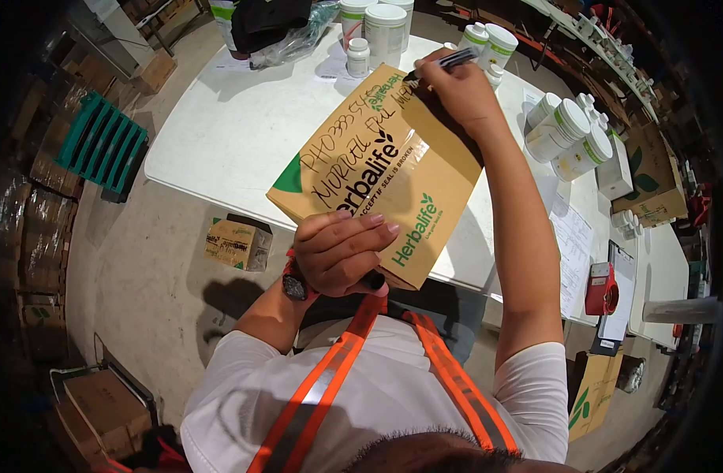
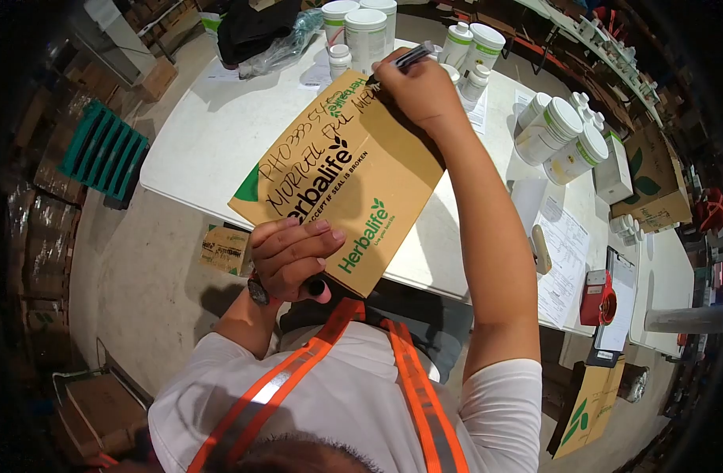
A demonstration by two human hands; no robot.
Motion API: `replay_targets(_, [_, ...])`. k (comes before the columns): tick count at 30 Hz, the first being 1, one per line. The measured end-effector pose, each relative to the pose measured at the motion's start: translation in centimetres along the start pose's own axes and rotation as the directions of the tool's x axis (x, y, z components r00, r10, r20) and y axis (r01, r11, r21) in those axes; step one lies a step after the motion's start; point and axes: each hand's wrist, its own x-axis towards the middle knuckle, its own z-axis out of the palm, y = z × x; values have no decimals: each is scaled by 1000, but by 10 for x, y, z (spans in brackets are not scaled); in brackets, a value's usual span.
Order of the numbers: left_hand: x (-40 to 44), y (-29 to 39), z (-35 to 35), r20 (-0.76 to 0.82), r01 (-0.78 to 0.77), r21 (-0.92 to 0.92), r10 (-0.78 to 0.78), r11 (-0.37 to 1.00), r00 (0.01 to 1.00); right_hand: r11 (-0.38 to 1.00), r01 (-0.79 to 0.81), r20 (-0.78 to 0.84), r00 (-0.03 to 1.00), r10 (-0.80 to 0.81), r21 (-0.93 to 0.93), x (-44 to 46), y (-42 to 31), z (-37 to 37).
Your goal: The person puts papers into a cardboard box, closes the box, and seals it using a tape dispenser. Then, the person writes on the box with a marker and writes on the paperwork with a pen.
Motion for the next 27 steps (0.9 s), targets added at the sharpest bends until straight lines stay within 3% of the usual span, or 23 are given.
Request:
replay_targets(2, [0,0,0,-1,-6,-5,6,1000,1000,984,16,21,1000,-12,-178,2,3,-2])
replay_targets(3, [1,-1,1,-8,-14,-18,14,1000,1000,999,-14,-24,1000,14,31,4,4,-2])
replay_targets(6, [0,-3,2,-22,-19,-33,19,999,1000,923,-64,-42,995,86,378,8,8,-10])
replay_targets(9, [1,-6,0,3,-26,-54,27,998,1000,888,234,-349,933,-91,395,-4,-1,-11])
replay_targets(10, [-1,-6,0,17,-20,-62,21,998,1000,904,312,-422,890,-171,291,-16,-10,-18])
replay_targets(13, [-2,-7,0,28,-9,-87,11,996,1000,824,426,-431,866,-253,373,-69,-25,-46])
replay_targets(15, [-1,-5,1,16,8,-100,-7,995,1000,880,460,-526,782,-335,123,-116,-8,-66])
replay_targets(16, [-1,-4,1,22,10,-83,-9,996,1000,866,495,-586,683,-437,-68,-138,11,-76])
replay_targets(17, [-1,-3,0,28,12,-66,-10,998,1000,818,451,-603,558,-570,-356,-157,33,-88])
replay_targets(18, [-1,-2,-1,35,14,-48,-12,999,999,838,363,-663,512,-545,-408,-179,49,-94])
replay_targets(20, [-2,-1,-1,40,7,-7,-7,1000,999,889,180,-719,532,-447,-420,-218,82,-108])
replay_targets(22, [-5,-2,0,32,6,6,-6,1000,999,880,-166,-631,756,-176,-445,-254,114,-117])
replay_targets(24, [-6,0,0,38,14,24,-15,1000,999,847,-257,-466,885,12,-466,-273,129,-99])
replay_targets(26, [-6,1,1,37,28,27,-29,999,999,787,-145,-312,948,-63,-599,-279,137,-77])
replay_targets(27, [-6,-2,0,51,23,3,-24,1000,998,768,-154,-250,968,-9,-622,-282,146,-69])
